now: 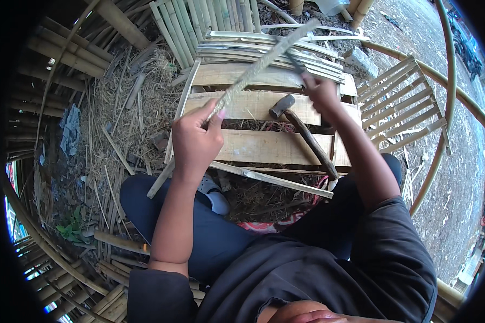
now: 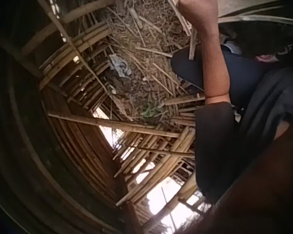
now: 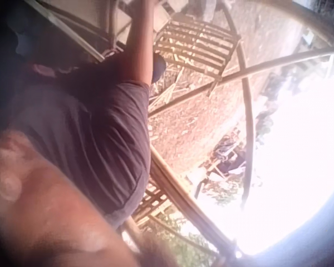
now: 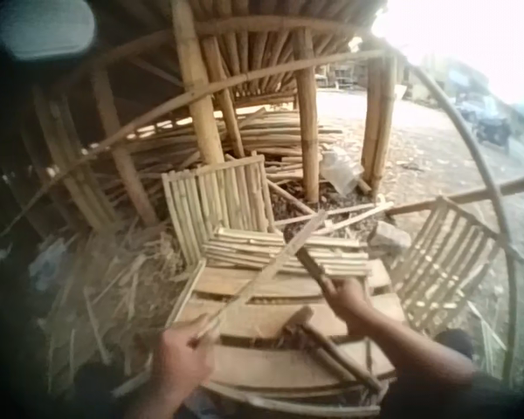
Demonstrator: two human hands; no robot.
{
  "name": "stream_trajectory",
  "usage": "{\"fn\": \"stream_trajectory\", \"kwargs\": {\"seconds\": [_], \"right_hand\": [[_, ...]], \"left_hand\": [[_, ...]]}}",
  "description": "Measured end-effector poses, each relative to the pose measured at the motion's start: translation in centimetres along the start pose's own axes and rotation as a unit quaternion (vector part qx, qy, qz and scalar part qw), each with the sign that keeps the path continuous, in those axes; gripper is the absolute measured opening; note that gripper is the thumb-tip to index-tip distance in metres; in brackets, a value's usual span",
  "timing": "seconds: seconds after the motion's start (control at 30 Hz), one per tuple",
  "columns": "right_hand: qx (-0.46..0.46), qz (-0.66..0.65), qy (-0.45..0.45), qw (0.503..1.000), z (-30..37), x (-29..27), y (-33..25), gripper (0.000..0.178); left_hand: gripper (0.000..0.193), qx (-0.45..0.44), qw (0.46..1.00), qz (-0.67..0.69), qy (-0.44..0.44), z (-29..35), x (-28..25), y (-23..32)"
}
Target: The person holds a thin strip of bamboo and repeatedly shaves the surface with a large knife while sitting on the ground.
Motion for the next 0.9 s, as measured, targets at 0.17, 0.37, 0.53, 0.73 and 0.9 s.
{"fn": "stream_trajectory", "kwargs": {"seconds": [0.17, 0.37, 0.53, 0.73, 0.9], "right_hand": [[-0.253, -0.188, 0.192, 0.929, 1.3, -6.6, -1.9, 0.044], [-0.266, -0.112, 0.108, 0.951, 2.0, -4.4, -2.7, 0.043], [-0.167, 0.015, 0.034, 0.985, 2.1, -0.9, -1.8, 0.054], [-0.158, 0.101, 0.037, 0.982, 2.4, 0.2, -2.2, 0.056], [-0.161, 0.129, 0.009, 0.978, 1.6, 1.5, -1.3, 0.050]], "left_hand": [[0.029, 0.049, 0.995, -0.088, 0.005, -2.1, -2.0, 1.0], [0.032, -0.118, 0.970, -0.196, -0.080, -1.6, -2.8, 0.8], [0.031, -0.235, 0.931, -0.231, -0.154, 0.1, -2.8, 0.8], [0.030, -0.276, 0.915, -0.236, -0.176, 0.7, -3.2, 0.3], [0.028, -0.286, 0.912, -0.214, -0.201, 0.1, -2.6, -1.4]]}}
Point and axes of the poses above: each hand's wrist, its own z-axis away from the middle knuckle, its own x-axis out of the palm, y = z × x, the point moved 4 cm from there along -z, towards the middle knuckle, and after that the axes turned 15 degrees about -y, right-handed, at the moved point
